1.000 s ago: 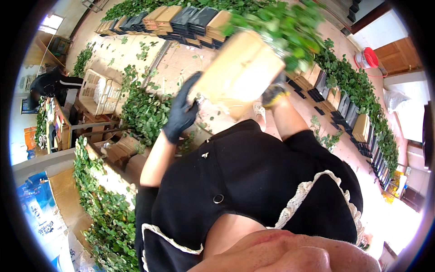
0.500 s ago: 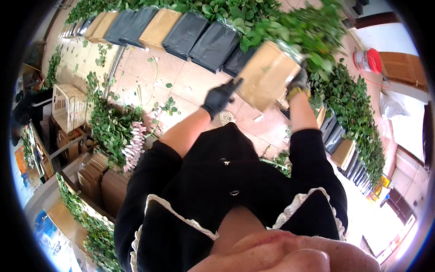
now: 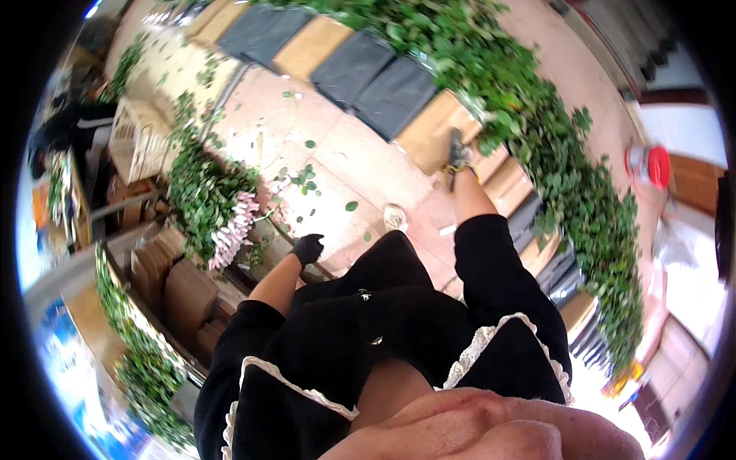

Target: The person arranges artificial flowers and greenery into a black rectangular container. They place white tulips and green leaves into the container, adjusting the arrangement to fit the items neatly.

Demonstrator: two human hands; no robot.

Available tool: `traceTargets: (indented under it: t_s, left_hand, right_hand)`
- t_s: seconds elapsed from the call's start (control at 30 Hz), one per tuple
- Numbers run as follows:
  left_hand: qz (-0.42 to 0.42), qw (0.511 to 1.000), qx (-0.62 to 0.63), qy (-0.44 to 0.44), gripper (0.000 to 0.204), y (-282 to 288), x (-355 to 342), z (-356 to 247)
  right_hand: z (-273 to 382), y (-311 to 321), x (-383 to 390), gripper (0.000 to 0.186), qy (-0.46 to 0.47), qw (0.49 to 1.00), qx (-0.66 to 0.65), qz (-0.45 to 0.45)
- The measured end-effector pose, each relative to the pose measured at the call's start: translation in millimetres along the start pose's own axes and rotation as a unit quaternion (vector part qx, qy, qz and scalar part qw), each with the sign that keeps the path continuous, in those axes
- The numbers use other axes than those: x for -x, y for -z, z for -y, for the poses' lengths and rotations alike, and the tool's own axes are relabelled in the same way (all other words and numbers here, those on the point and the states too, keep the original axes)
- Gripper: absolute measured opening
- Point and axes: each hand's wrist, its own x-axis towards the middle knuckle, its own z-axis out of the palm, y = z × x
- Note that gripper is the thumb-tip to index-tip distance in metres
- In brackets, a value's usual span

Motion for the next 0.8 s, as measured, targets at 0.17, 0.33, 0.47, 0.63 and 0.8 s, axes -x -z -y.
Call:
traceTargets:
  t_s: [0.17, 0.33, 0.47, 0.63, 0.8]
  left_hand:
    - [-0.076, 0.995, 0.038, -0.058, 0.034, -4.3, 138.3, 42.7]
    - [-0.294, 0.929, 0.203, -0.099, 0.032, -18.9, 237.1, 147.7]
    - [-0.325, 0.927, 0.186, 0.032, 0.037, -0.1, 364.0, 212.2]
    - [-0.645, 0.73, 0.212, 0.078, 0.029, -58.7, 516.6, 350.3]
    - [-0.871, 0.36, 0.103, 0.318, 0.021, -137.4, 681.1, 425.5]
  right_hand:
    - [110.9, -16.3, 113.9, 0.045, -0.279, 0.955, 0.051, 0.087]
    - [149.7, -55.9, 209.6, 0.039, 0.172, 0.872, 0.426, 0.168]
    - [135.9, -141.7, 322.7, 0.029, 0.733, 0.126, 0.637, 0.203]
    - [128.0, -326.8, 551.7, 0.033, 0.379, 0.427, 0.52, 0.635]
    - [185.7, -403.1, 848.6, 0.032, 0.437, 0.251, 0.488, 0.713]
